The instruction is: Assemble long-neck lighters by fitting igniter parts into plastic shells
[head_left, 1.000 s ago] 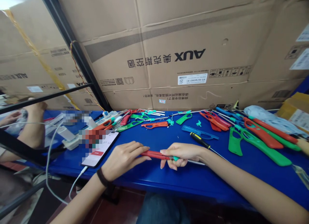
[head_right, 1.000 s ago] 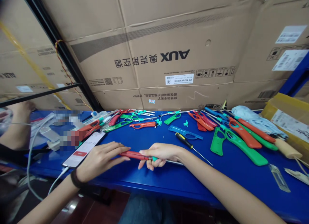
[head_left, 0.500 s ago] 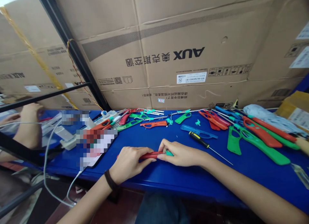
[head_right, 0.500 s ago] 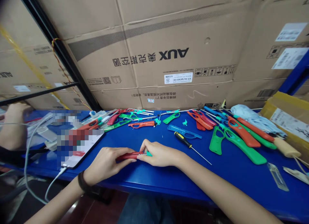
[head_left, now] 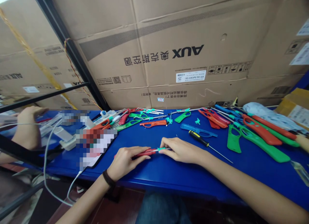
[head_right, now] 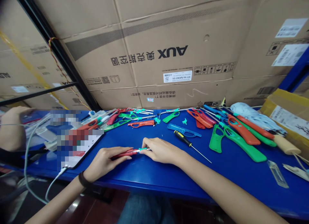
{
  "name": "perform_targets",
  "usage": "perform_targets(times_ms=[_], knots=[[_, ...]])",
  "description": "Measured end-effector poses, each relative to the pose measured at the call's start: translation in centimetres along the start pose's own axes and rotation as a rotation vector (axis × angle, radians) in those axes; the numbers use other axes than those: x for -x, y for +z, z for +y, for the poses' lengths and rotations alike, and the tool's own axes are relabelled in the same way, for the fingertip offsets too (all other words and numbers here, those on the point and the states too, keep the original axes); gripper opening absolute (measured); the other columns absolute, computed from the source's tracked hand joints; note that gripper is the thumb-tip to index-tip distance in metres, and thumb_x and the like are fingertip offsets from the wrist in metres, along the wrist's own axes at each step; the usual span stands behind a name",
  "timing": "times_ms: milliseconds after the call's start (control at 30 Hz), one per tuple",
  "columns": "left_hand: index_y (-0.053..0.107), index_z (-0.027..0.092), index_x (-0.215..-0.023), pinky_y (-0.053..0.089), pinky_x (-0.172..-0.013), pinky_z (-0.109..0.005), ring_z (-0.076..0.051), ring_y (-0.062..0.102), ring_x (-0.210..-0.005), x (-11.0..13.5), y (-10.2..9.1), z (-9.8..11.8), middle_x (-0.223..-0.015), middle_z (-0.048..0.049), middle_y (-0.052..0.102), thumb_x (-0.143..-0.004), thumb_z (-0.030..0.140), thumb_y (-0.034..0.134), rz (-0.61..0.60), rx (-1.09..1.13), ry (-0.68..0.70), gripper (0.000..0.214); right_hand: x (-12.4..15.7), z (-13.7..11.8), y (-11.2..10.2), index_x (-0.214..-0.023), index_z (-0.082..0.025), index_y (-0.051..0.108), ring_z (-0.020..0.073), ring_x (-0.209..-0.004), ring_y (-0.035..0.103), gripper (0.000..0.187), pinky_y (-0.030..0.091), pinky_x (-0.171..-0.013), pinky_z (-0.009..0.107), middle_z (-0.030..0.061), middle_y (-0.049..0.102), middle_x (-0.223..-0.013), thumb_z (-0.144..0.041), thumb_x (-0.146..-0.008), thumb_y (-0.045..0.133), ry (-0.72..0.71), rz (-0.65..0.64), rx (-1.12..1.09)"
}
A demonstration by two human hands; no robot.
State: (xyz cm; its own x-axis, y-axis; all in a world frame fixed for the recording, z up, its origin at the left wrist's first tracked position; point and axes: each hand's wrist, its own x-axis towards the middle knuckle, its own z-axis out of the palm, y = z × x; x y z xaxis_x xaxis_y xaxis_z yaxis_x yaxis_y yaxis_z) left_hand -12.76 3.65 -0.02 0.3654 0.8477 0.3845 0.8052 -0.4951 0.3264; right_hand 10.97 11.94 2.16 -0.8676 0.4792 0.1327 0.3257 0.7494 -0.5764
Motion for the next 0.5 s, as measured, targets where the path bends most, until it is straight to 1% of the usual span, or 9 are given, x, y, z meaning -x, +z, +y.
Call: perform_targets(times_ms=[133, 233, 367, 500], knots=[[0.068, 0.025, -0.108, 0.057, -0.079, -0.026, -0.019, 0.07, -0.09, 0.2, 0.3, 0.4, -0.102, -0.0014, 0.073, -0.085, 0.037, 0.06, 0.068, -0.003, 0.006, 0.026, -0.2, 0.0, 0.3, -0.091, -0.02, 0.056, 0.0162, -0.072, 0.06, 0.019, 0.038, -0.061, 0.024, 0.0027, 0.065, -0.08, -0.037, -0.093, 0.048, -0.017, 0.024, -0.013], [0.068, 0.025, -0.107, 0.058, -0.078, -0.026, -0.018, 0.071, -0.088, 0.4, 0.6, 0.7, -0.1, -0.0011, 0.074, -0.086, 0.035, 0.059, 0.123, -0.032, 0.024, 0.025, -0.3, 0.2, 0.5, -0.09, -0.018, 0.058, 0.015, -0.068, 0.061, 0.02, 0.039, -0.06, 0.023, 0.0024, 0.066, -0.075, -0.035, -0.092, 0.048, 0.01, 0.038, -0.052], [0.067, 0.024, -0.107, 0.058, -0.075, -0.024, -0.016, 0.071, -0.085, 0.8, 1.0, 0.9, -0.099, -0.0009, 0.074, -0.088, 0.031, 0.057, 0.216, -0.105, 0.106, 0.023, -0.4, 0.3, 0.6, -0.086, -0.017, 0.058, 0.0125, -0.057, 0.06, 0.027, 0.04, -0.057, 0.022, 0.0011, 0.065, -0.064, -0.039, -0.093, 0.045, 0.053, -0.031, -0.178], [0.066, 0.023, -0.108, 0.058, -0.075, -0.024, -0.016, 0.071, -0.086, 1.1, 1.2, 0.9, -0.102, -0.0016, 0.073, -0.09, 0.028, 0.055, 0.238, -0.152, 0.182, 0.022, -0.4, 0.4, 0.5, -0.085, -0.016, 0.06, 0.0119, -0.055, 0.059, 0.033, 0.04, -0.056, 0.021, 0.0006, 0.065, -0.06, -0.043, -0.092, 0.044, 0.061, -0.073, -0.225]])
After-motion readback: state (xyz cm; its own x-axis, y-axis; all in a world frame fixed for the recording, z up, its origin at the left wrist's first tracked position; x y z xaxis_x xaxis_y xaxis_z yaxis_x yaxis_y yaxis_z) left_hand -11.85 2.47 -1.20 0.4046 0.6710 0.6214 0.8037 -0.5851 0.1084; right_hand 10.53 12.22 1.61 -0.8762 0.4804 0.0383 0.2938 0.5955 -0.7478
